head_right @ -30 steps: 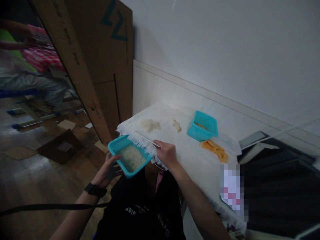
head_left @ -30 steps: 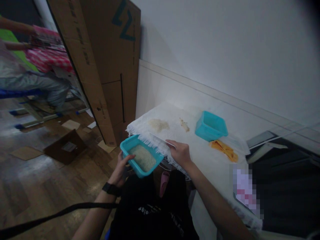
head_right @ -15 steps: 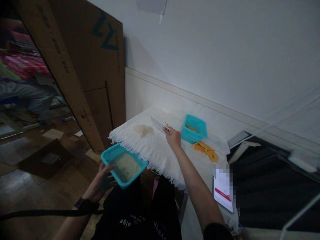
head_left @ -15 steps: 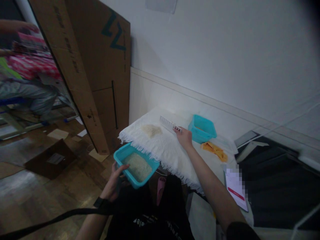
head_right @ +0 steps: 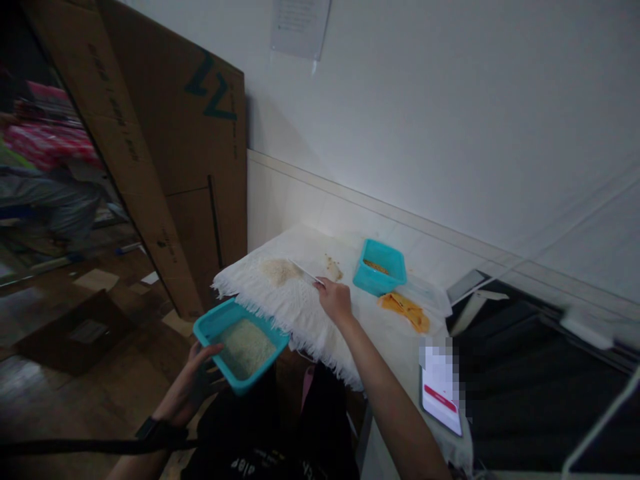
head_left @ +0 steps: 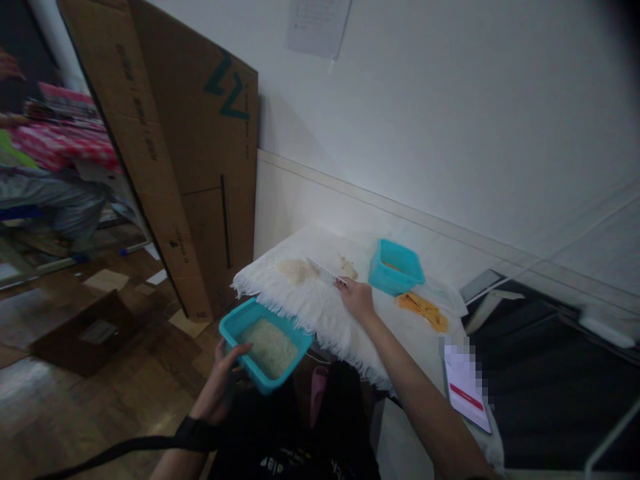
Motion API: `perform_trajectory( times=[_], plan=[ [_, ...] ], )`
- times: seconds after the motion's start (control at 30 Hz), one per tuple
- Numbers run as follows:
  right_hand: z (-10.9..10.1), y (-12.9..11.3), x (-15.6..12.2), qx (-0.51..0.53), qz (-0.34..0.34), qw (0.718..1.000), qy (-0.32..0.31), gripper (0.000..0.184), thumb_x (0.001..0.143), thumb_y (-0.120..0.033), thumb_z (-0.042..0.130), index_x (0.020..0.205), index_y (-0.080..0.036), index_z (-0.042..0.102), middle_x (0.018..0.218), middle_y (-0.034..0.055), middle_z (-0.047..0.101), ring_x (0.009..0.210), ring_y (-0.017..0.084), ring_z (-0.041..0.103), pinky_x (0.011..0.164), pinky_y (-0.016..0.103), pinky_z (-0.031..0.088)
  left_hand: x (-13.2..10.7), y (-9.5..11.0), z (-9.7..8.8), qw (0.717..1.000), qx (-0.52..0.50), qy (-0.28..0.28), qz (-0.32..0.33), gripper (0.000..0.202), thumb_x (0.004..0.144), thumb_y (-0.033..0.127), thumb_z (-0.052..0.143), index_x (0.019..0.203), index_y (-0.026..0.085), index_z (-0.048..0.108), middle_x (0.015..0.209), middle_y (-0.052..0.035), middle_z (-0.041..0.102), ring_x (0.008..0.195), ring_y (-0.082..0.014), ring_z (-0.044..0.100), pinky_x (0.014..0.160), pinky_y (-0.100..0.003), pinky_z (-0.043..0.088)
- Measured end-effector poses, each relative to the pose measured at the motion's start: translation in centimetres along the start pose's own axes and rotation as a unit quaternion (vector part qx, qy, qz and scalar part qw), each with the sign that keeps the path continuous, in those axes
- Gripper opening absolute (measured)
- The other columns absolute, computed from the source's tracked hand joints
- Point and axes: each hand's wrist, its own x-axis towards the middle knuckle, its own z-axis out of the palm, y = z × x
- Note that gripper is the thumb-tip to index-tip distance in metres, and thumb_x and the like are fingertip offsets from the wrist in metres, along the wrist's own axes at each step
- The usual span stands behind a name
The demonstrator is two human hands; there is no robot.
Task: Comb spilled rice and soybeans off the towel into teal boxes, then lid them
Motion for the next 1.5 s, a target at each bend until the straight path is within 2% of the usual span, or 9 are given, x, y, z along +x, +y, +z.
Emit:
perform_trajectory(
  times=[0.33, 0.47, 0.57, 0.63, 0.7, 0.8, 1.07, 1.33, 1.5],
  plan=[
    [-1.4, -3.3, -4.8, 0.028, -0.053, 0.998, 0.019, 0.023, 0.103, -0.032, 0.066, 0.109, -0.027, 0.087, 0.09, 0.0062, 0.087, 0.076, 0.023, 0.083, 0.066, 0.026, 0.057, -0.7, -0.2, 0.1, 1.0, 0.006, -0.026, 0.009, 0.095, 0.073, 0.047, 0.09, 0.153, 0.042, 0.041, 0.114, -0.0064, 0.069, 0.083, -0.0264, 0.073, 0.07, -0.04, 0.06],
    [-1.8, -3.8, -5.3, 0.054, -0.021, 0.998, 0.02, 0.022, 0.102, -0.034, 0.066, 0.107, -0.026, 0.086, 0.088, 0.0074, 0.086, 0.075, 0.024, 0.082, 0.067, 0.028, 0.057, -1.0, -0.1, 0.2, 0.999, 0.006, -0.03, 0.016, 0.088, 0.074, 0.043, 0.09, 0.149, 0.04, 0.045, 0.116, -0.0066, 0.069, 0.083, -0.0248, 0.073, 0.071, -0.04, 0.06],
    [-1.9, -2.7, -3.5, 0.088, 0.055, 0.994, 0.038, 0.021, 0.099, -0.037, 0.068, 0.105, -0.024, 0.083, 0.09, 0.0094, 0.086, 0.081, 0.027, 0.081, 0.071, 0.031, 0.058, -1.4, 0.1, 0.3, 0.998, 0.01, -0.051, 0.025, 0.074, 0.078, 0.041, 0.087, 0.142, 0.036, 0.05, 0.115, -0.0062, 0.069, 0.084, -0.0245, 0.073, 0.072, -0.039, 0.061],
    [-1.6, -1.5, -1.4, 0.133, 0.116, 0.981, 0.082, 0.024, 0.095, -0.037, 0.071, 0.111, -0.022, 0.079, 0.097, 0.0099, 0.086, 0.087, 0.028, 0.08, 0.076, 0.034, 0.06, -1.5, 0.2, 0.3, 0.998, 0.014, -0.058, 0.024, 0.07, 0.078, 0.04, 0.087, 0.138, 0.034, 0.05, 0.111, -0.0055, 0.068, 0.083, -0.0245, 0.073, 0.073, -0.039, 0.061],
    [-0.9, 0.0, 0.5, 0.183, 0.172, 0.959, 0.131, 0.035, 0.088, -0.034, 0.073, 0.121, -0.02, 0.073, 0.106, 0.0099, 0.085, 0.093, 0.027, 0.078, 0.083, 0.037, 0.061, -1.6, 0.3, 0.4, 0.998, 0.015, -0.062, 0.021, 0.071, 0.077, 0.039, 0.089, 0.136, 0.033, 0.05, 0.107, -0.0048, 0.068, 0.081, -0.0241, 0.073, 0.072, -0.04, 0.061],
    [0.3, 1.9, 2.0, 0.225, 0.213, 0.938, 0.158, 0.054, 0.079, -0.03, 0.076, 0.131, -0.019, 0.066, 0.119, 0.0118, 0.081, 0.101, 0.028, 0.076, 0.091, 0.041, 0.06, -1.5, 0.2, 0.5, 0.998, 0.018, -0.061, 0.019, 0.069, 0.076, 0.039, 0.089, 0.134, 0.033, 0.052, 0.106, -0.0041, 0.068, 0.079, -0.0228, 0.072, 0.071, -0.039, 0.061],
    [1.9, 4.0, -0.6, 0.253, 0.266, 0.916, 0.161, 0.049, 0.068, -0.037, 0.081, 0.113, -0.022, 0.068, 0.1, 0.0072, 0.082, 0.088, 0.027, 0.075, 0.082, 0.041, 0.06, -1.3, -0.1, 0.5, 0.998, 0.025, -0.048, 0.017, 0.076, 0.082, 0.041, 0.084, 0.147, 0.039, 0.045, 0.121, -0.007, 0.07, 0.087, -0.0254, 0.075, 0.073, -0.041, 0.063],
    [0.8, 3.2, -3.2, 0.344, 0.283, 0.888, 0.114, 0.049, 0.066, -0.042, 0.084, 0.107, -0.022, 0.069, 0.089, 0.0035, 0.08, 0.078, 0.025, 0.074, 0.069, 0.037, 0.061, -0.9, 0.2, 0.3, 0.999, 0.02, -0.045, 0.012, 0.078, 0.082, 0.041, 0.085, 0.149, 0.041, 0.046, 0.124, -0.0072, 0.068, 0.093, -0.0266, 0.074, 0.074, -0.042, 0.064],
    [-0.2, 3.0, -3.9, 0.374, 0.287, 0.876, 0.099, 0.051, 0.066, -0.047, 0.086, 0.107, -0.022, 0.07, 0.082, 0.0017, 0.078, 0.073, 0.025, 0.073, 0.068, 0.039, 0.062, -0.9, 0.4, 0.2, 0.999, 0.017, -0.045, 0.011, 0.083, 0.082, 0.039, 0.084, 0.153, 0.041, 0.042, 0.121, -0.0081, 0.07, 0.09, -0.0264, 0.075, 0.074, -0.043, 0.064]
  ],
)
